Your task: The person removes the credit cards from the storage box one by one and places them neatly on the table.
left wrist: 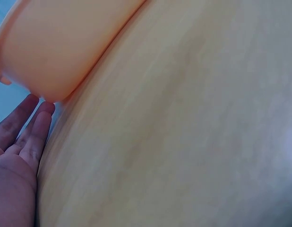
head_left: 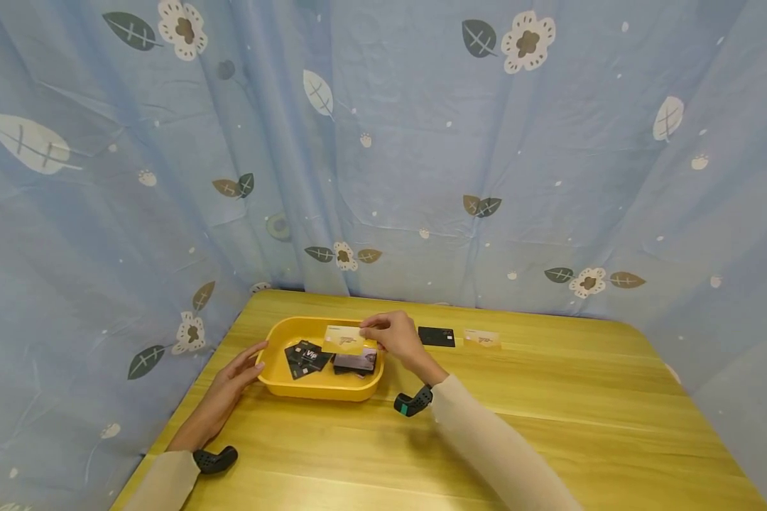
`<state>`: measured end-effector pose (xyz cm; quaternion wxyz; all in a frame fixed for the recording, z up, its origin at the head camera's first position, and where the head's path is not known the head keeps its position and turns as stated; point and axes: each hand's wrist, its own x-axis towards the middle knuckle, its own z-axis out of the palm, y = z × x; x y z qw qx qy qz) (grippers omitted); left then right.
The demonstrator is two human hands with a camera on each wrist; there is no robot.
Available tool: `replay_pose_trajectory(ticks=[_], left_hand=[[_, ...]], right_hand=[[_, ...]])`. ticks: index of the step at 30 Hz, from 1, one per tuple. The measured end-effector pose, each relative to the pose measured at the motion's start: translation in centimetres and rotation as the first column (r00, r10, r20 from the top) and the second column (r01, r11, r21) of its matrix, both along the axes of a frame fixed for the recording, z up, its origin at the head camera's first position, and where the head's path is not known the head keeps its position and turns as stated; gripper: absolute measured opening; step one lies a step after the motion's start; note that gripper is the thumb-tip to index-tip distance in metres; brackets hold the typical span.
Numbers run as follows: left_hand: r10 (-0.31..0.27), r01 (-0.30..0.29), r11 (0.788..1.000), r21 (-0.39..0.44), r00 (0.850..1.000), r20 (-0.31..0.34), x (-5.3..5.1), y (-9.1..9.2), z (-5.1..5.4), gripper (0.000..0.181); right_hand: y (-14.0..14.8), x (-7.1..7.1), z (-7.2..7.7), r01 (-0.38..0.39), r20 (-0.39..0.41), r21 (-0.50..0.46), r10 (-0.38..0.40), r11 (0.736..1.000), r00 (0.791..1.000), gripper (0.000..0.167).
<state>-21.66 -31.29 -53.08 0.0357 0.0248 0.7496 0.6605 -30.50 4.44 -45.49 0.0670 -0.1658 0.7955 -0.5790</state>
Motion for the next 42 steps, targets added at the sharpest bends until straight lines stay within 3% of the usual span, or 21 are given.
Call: replay_pose_trajectory(ticks=[25,42], left_hand=[[-0.001,0.001,1.0,-0.03,1.0,0.008,-0.1,-0.1,0.1,0.063],[-0.013,0.014,1.0,0.011,1.0,-0.021,0.0,-0.1,-0.2,0.062]], right_hand=[[6.4,0.6,0.0,0.033,0.027,-0.029,-0.032,0.999,0.999,0.013],[10.4,0.9,-0.9,0.085,0.045,-0.023,-0.084,0.996,0.995,0.015]])
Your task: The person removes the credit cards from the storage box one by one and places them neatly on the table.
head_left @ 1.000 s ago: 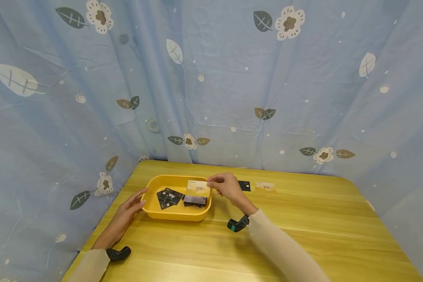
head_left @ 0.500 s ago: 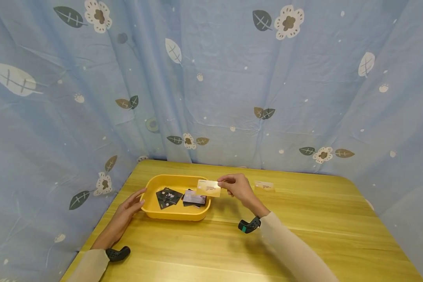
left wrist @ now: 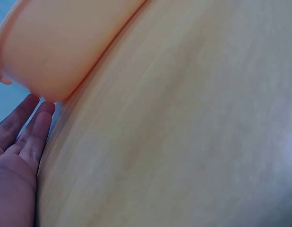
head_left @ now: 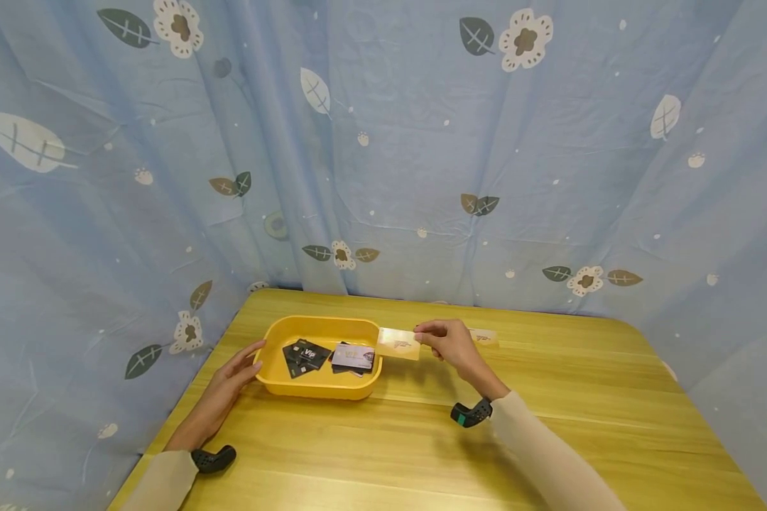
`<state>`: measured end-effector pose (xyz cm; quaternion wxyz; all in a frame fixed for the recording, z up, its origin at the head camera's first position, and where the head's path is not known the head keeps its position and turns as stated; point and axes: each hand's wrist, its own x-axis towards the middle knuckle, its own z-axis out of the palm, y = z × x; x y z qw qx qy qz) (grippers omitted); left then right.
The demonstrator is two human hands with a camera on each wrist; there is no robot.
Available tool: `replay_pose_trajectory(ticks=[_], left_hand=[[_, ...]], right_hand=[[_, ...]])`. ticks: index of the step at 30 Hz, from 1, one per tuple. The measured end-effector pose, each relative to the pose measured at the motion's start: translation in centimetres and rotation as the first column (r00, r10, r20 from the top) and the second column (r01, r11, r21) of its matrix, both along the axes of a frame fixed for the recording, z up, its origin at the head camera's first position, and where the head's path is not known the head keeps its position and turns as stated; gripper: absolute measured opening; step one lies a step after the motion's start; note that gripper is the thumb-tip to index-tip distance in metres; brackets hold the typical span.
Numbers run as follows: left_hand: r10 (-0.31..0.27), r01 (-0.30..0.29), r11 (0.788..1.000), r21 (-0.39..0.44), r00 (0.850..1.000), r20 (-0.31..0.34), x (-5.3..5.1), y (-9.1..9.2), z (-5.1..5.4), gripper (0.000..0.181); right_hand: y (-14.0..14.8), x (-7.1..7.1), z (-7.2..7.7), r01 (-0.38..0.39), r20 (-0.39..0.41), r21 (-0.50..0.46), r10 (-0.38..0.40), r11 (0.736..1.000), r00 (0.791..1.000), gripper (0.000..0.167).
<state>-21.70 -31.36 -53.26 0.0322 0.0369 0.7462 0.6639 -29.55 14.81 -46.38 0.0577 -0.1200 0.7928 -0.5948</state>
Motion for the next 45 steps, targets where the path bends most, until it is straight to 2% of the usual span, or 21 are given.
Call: replay_pose_trajectory(ticks=[9,17,23,45], left_hand=[[0.002,-0.002,1.0,-0.002,1.0,0.007,0.1,0.1,0.1,0.063],[0.01,-0.01,1.0,-0.009,1.0,0.001,0.2,0.2,0.2,0.064],[0.007,-0.007,1.0,-0.013,1.0,0.001,0.2,0.2,0.2,0.062],[0.006,-0.006,1.0,0.003,1.0,0.003,0.1,0.2,0.2,0.063]], right_hand=[[1.9,0.4,-0.7,0.035,0.012,0.023,-0.035,0.999,0.999,0.017],[3.2,0.5,-1.2,0.055,-0.012,0.026,-0.055,0.998,0.998,0.017],[4.2,0.7,-1.7,0.089,-0.01,0.072,-0.088,0.993,0.996,0.014],[6.6,-0.8,-5.1,0.191,0.01,0.192,-0.197,0.963,0.98,0.011]])
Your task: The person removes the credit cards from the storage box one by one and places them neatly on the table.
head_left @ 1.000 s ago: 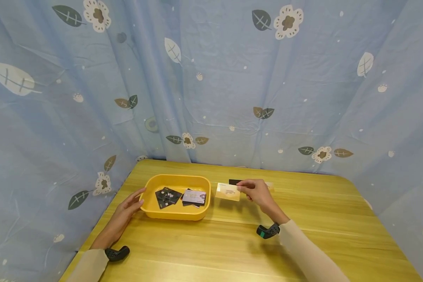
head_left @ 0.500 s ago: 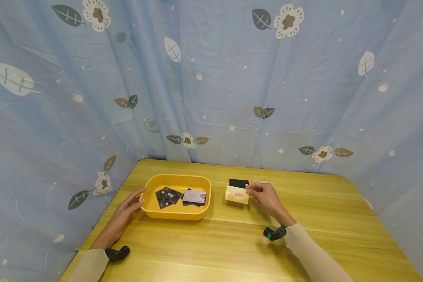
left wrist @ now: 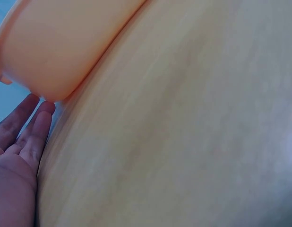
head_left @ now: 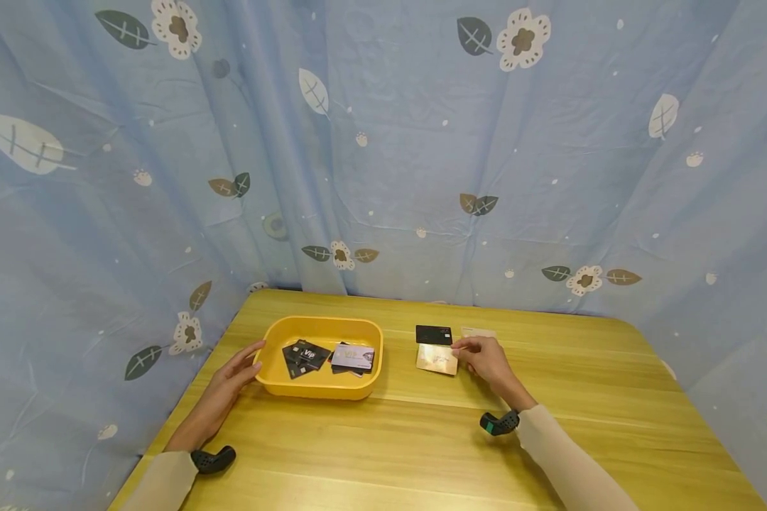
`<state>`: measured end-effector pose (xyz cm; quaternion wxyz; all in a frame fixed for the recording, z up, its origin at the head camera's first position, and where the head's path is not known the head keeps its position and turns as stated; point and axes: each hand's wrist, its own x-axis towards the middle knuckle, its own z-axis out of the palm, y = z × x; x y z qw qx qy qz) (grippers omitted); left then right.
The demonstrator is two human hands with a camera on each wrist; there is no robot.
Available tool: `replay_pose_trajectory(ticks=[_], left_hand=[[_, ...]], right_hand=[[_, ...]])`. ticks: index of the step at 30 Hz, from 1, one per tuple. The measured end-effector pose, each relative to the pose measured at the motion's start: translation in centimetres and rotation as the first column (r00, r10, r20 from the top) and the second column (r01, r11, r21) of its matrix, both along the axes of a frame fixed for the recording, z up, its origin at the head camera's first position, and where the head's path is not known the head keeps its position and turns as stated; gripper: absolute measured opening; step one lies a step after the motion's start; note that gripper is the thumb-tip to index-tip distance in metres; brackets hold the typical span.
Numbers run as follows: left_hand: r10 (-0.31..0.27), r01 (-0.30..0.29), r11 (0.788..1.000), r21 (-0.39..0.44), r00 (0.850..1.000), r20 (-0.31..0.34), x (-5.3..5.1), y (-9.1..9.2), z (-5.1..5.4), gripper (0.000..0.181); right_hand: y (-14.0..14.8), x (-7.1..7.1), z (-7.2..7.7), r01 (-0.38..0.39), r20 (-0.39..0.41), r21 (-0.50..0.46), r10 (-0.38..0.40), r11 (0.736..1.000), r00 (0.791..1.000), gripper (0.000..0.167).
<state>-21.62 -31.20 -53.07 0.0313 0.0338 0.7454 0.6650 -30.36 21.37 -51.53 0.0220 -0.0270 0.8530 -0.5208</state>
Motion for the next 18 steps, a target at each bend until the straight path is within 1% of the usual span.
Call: replay_pose_trajectory(ticks=[5,12,18], left_hand=[[0.0,0.0,1.0,0.001,1.0,0.002,0.08,0.01,-0.03,0.062],[-0.002,0.002,1.0,-0.007,1.0,0.0,0.06,0.02,-0.08,0.062],[0.004,-0.004,1.0,-0.014,1.0,0.003,0.02,-0.07,-0.12,0.062]], right_hand=[[-0.02,-0.26,-0.41,0.008,0.019,-0.004,-0.008,1.0,1.0,0.01],[-0.1,-0.56,-0.7,-0.009,0.05,-0.022,0.01,1.0,0.999,0.012],[-0.25,-0.67,-0.75,-0.044,0.053,-0.028,0.045,0.999,0.998,0.026]])
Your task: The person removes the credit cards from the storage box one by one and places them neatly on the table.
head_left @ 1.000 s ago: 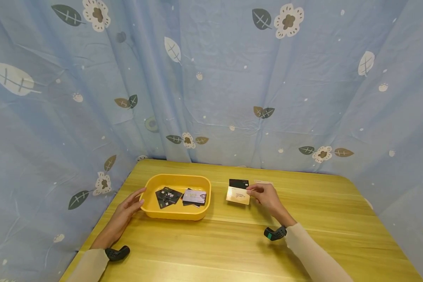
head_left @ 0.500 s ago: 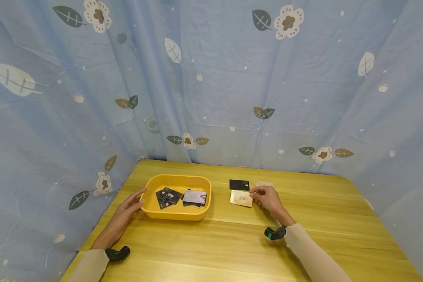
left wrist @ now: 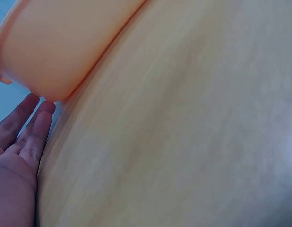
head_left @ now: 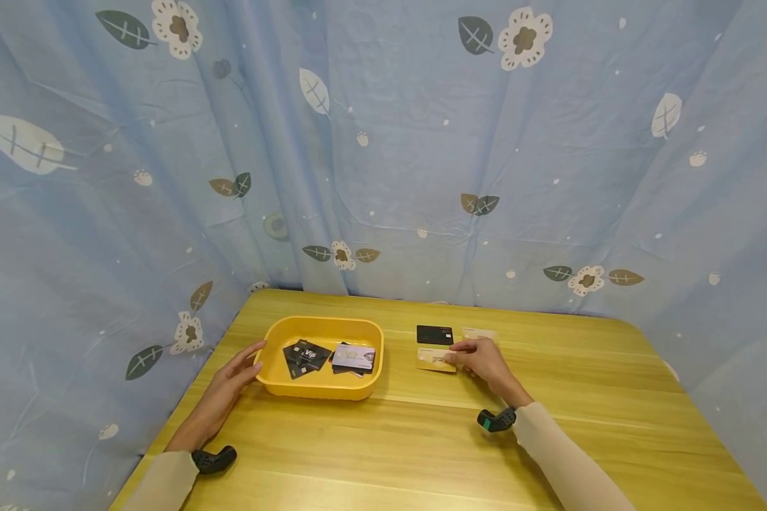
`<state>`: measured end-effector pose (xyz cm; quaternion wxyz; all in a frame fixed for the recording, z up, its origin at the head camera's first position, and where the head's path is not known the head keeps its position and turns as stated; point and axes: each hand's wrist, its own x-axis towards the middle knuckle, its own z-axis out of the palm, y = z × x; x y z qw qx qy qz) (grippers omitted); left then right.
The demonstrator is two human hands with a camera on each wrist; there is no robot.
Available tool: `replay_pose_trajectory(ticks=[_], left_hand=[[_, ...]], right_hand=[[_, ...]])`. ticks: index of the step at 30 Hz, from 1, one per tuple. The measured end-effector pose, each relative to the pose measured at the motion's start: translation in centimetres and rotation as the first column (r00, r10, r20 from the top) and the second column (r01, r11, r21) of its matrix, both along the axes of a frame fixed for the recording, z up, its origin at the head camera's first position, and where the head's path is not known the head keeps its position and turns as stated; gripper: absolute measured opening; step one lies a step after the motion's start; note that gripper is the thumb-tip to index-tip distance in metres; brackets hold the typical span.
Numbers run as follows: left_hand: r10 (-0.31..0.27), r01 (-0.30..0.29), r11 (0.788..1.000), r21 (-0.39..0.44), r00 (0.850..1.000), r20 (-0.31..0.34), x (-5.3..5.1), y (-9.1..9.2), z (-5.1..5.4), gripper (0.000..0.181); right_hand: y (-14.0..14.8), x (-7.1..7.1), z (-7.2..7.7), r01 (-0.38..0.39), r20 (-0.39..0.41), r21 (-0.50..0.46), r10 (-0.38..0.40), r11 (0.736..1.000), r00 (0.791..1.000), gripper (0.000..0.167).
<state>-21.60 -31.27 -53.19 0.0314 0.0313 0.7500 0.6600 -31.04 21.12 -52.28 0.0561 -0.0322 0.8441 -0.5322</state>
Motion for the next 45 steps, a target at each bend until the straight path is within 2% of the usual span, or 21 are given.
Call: replay_pose_trajectory(ticks=[12,26,45], left_hand=[[-0.002,0.002,1.0,0.012,1.0,0.007,0.2,0.1,0.0,0.063],[0.001,-0.001,1.0,0.008,1.0,0.003,0.2,0.1,0.0,0.062],[0.018,-0.018,1.0,-0.006,1.0,0.018,-0.1,0.0,0.0,0.065]], right_hand=[[-0.6,-0.3,-0.5,0.042,-0.102,0.129,-0.029,0.991,0.994,0.03],[-0.8,-0.9,-0.8,0.056,-0.145,0.218,-0.025,0.974,0.989,0.02],[-1.3,-0.6,-0.8,0.102,-0.177,0.22,-0.063,0.97,0.982,0.02]])
